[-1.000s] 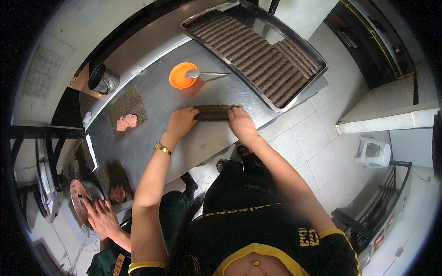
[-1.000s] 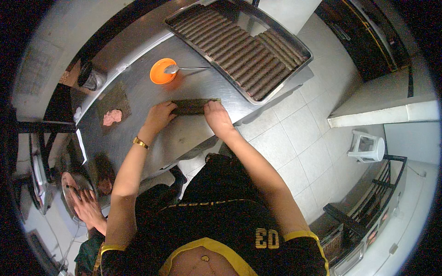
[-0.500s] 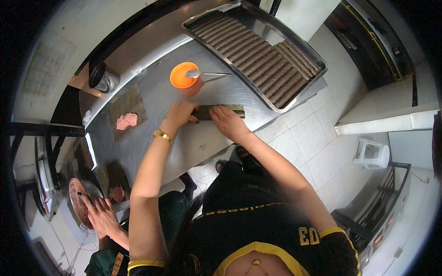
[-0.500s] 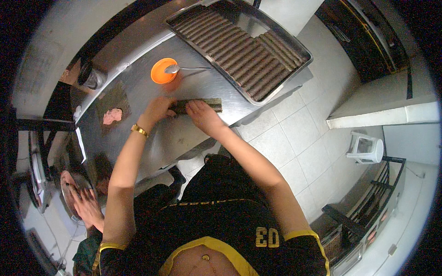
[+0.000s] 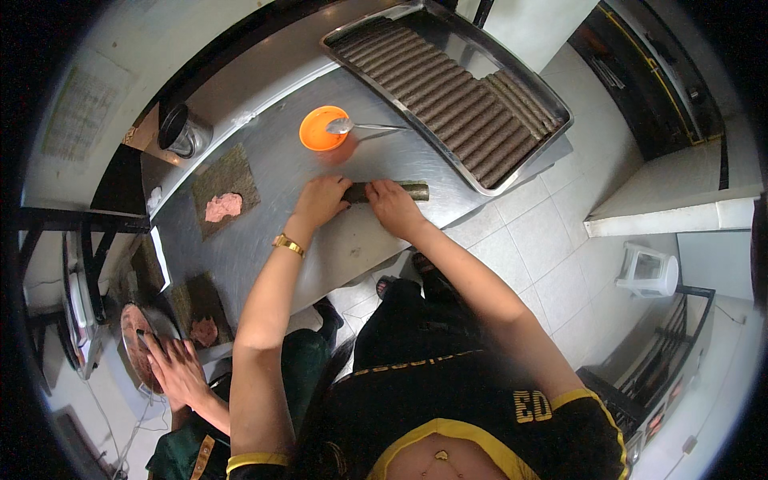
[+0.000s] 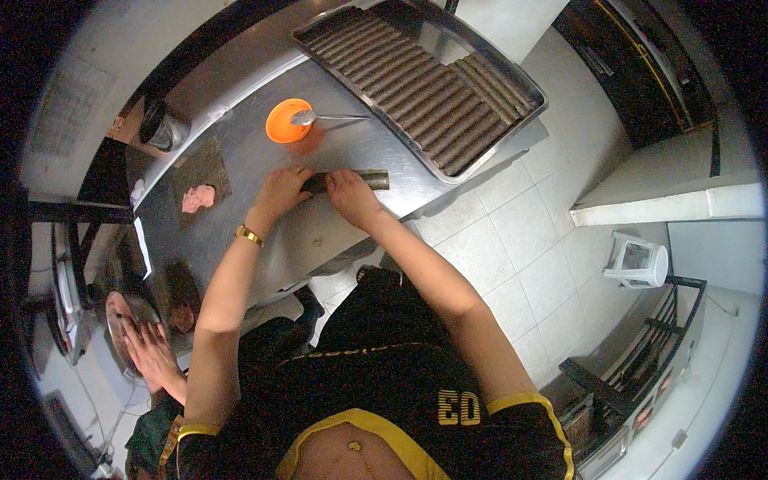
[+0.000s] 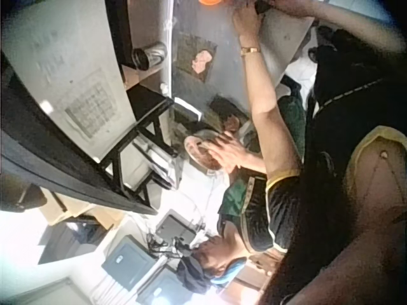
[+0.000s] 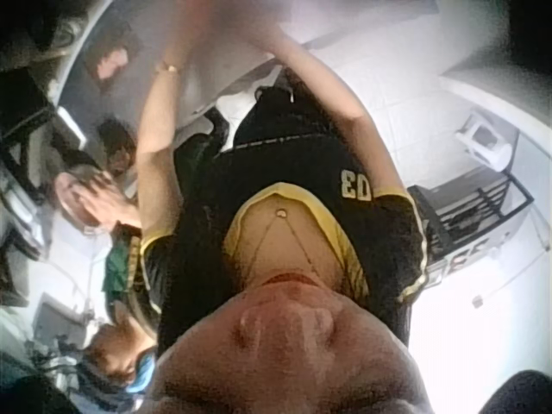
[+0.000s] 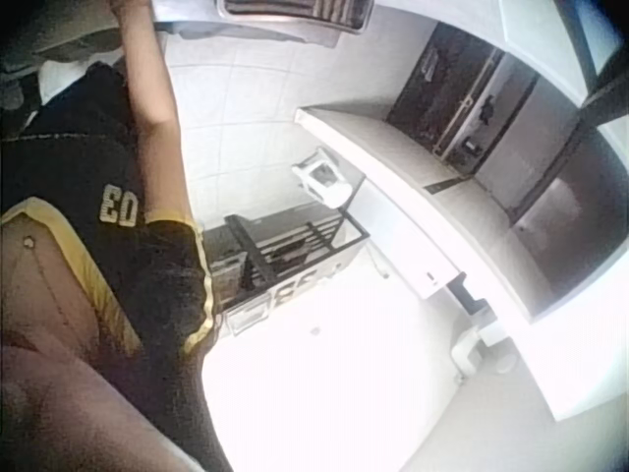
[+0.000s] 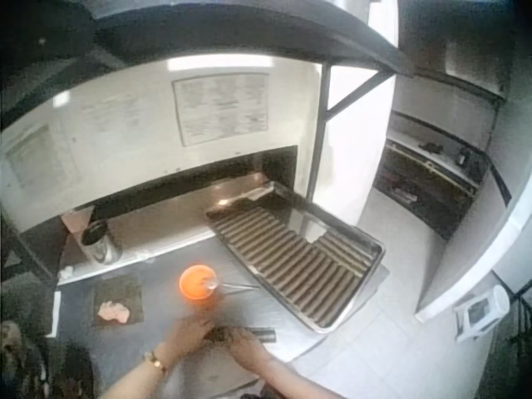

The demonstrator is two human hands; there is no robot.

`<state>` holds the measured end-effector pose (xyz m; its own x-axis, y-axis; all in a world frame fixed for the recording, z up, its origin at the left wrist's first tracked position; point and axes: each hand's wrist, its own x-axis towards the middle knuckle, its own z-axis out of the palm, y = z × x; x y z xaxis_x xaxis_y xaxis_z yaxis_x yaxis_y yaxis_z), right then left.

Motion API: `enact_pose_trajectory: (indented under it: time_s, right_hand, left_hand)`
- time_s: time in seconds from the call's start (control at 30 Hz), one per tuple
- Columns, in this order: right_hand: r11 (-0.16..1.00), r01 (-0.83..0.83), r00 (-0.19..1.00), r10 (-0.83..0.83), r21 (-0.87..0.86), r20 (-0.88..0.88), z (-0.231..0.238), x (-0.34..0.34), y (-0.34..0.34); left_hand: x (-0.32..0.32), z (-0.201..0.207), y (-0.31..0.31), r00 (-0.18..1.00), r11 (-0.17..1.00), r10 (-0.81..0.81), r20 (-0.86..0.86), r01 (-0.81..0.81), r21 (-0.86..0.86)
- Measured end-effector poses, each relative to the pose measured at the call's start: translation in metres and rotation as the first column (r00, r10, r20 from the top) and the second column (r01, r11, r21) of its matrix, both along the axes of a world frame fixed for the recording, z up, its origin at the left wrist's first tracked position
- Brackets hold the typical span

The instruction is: The person spreads a pink paste onto sheets of nori using a spoon, then rolls the nori into cylindrical shapes and places them on a metal tray. The process is repeated multiple times.

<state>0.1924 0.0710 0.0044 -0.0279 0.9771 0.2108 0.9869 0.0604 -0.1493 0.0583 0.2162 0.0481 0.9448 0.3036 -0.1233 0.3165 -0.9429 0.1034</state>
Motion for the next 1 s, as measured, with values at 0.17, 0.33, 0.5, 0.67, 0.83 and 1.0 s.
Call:
enact_pose_trajectory:
  time_s: [0.17, 0.33, 0.5, 0.67, 0.83, 1.0]
  right_hand:
    - [0.993, 0.108, 0.994, -0.107, 0.046, -0.022, -0.01, 0.014, -0.014]
    - [0.98, 0.193, 0.97, -0.184, 0.042, -0.157, -0.012, 0.036, -0.045]
    - [0.984, 0.147, 0.977, -0.16, -0.097, -0.141, 0.009, 0.048, -0.048]
    - [0.998, -0.056, 0.952, 0.05, -0.012, -0.301, 0.018, 0.026, -0.019]
    - [0.998, -0.015, 0.947, -0.005, -0.059, -0.32, -0.011, 0.009, 0.004]
    - [0.999, 0.043, 0.922, -0.052, -0.031, -0.384, -0.013, -0.014, 0.02]
  left_hand:
    - [0.001, 0.008, -0.012, 0.999, 0.999, 0.035, 0.027, -0.036, 0.027]
    - [-0.001, 0.0, -0.014, 0.997, 0.997, 0.079, 0.023, -0.08, 0.011]
    - [0.001, 0.001, -0.017, 0.993, 0.993, 0.114, -0.022, -0.114, 0.001]
    - [0.005, 0.011, -0.021, 0.977, 0.984, 0.177, -0.118, -0.178, 0.002]
    - [-0.01, 0.007, -0.044, 0.931, 0.948, 0.312, 0.188, -0.319, 0.007]
    - [-0.01, -0.02, -0.105, 0.744, 0.832, 0.55, 0.38, -0.529, -0.168]
